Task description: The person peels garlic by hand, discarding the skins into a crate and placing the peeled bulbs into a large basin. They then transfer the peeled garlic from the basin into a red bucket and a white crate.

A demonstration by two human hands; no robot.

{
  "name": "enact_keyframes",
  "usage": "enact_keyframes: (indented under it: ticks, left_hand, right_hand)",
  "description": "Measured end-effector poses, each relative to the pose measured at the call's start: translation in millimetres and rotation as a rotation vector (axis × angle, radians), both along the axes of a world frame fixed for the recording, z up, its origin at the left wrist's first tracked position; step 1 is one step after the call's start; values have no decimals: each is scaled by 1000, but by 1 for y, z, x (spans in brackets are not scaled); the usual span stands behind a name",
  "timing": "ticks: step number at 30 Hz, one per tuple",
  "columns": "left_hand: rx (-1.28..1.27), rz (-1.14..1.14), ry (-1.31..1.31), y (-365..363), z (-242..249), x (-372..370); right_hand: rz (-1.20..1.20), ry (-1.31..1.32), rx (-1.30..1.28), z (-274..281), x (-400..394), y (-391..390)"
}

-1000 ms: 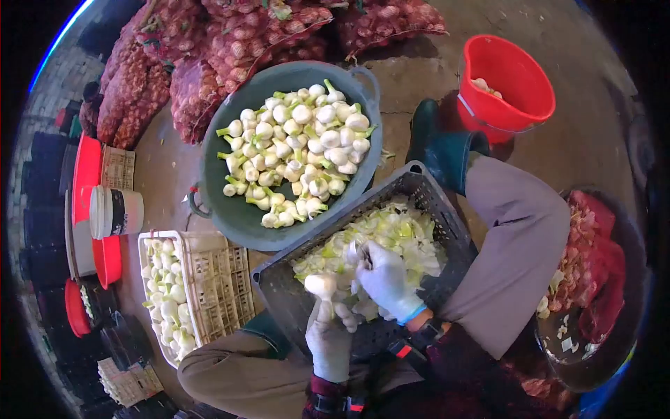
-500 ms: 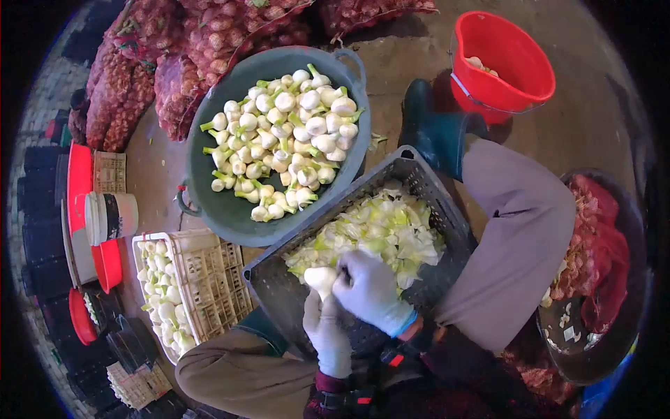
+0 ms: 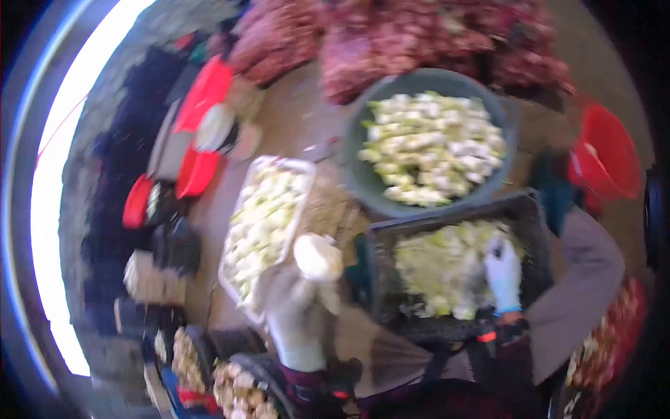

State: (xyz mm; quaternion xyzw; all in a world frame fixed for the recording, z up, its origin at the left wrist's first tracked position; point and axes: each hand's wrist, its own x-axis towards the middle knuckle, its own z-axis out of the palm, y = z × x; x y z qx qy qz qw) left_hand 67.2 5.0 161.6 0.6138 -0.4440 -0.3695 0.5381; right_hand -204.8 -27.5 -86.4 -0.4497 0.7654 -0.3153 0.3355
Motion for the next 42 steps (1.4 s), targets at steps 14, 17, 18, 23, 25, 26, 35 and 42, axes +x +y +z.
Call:
enact_keyframes:
  ticks: [14,17,18,23,25,26,35,42]
  left_hand:
    - [212,250,-594,-68,38,260]
    - [173,-122,-523,-160,49,99]
    - [265,-288,-552,-186,34,71]
    - [615,-1009,-885,-286,-166,-15]
    - [680,-1204,-1041,-309,-223,-27]
    - [705,-1284,-1139,-316,-241,-35]
    - [745,-1109,-1096,-357,-324,-39]
    - [885,-1069,-1003,-348,-354,-32]
  right_hand:
    - [67,-154,97,93,18,-7]
    - [204,-173,27,67,31,-16]
    - [270,-75,19,69,33,-18]
    - [373,-103,-10,43,24,-8]
    - [341,-174,-13,38,23,-8]
    - [354,-119,54,36,26,-8]
    - [383,-27,29,33,26,-29]
    - [381,-84,107,29,23,-29]
